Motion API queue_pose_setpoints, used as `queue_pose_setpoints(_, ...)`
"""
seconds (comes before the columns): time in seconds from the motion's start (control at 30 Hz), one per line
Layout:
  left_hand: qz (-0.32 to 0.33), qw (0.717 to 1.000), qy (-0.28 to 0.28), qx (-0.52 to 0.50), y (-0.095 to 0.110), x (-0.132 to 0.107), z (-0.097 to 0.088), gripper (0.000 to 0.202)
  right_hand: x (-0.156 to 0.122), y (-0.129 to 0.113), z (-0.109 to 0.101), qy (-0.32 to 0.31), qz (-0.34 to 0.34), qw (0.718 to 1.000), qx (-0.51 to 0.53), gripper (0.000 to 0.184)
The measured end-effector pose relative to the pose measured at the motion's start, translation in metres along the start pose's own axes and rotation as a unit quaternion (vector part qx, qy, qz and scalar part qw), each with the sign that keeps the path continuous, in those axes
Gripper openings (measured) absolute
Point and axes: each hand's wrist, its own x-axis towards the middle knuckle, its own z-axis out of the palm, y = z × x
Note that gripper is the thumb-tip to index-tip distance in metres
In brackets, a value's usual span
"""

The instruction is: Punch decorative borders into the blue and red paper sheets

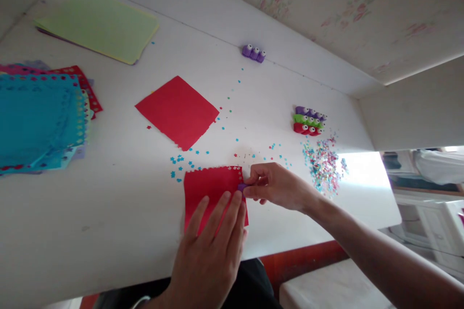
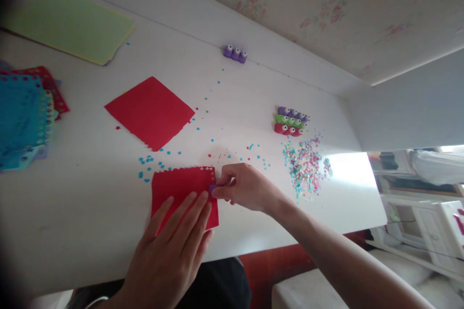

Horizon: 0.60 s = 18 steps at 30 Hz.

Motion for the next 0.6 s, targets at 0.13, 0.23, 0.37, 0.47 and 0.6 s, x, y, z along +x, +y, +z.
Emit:
queue_pose_setpoints(0.13,0.034,0.999,-0.021,0.031,0.007,0.015,0.003,0.045,0.000,0.001,0.001,0.006,-0.011,1.000,-0.014,0.008)
queue_pose_setpoints(0.23,0.042,0.998,-0.022,0.047,0.009,0.017,0.010,0.041,0.000,0.000,0.003,0.008,-0.004,1.000,-0.013,0.007)
queue_pose_setpoints(0.37,0.044,0.998,-0.025,0.045,0.004,0.014,0.011,0.040,0.002,-0.001,0.003,0.000,-0.003,1.000,0.001,0.008)
queue_pose_setpoints(0.47,0.050,0.998,-0.037,0.026,-0.002,0.012,0.004,0.043,0.002,0.002,0.001,-0.004,-0.022,1.000,0.012,0.010)
queue_pose_setpoints(0.6,0.016,0.999,-0.043,0.017,-0.011,0.004,-0.003,0.048,-0.002,0.007,-0.002,-0.007,-0.044,0.999,-0.009,0.014)
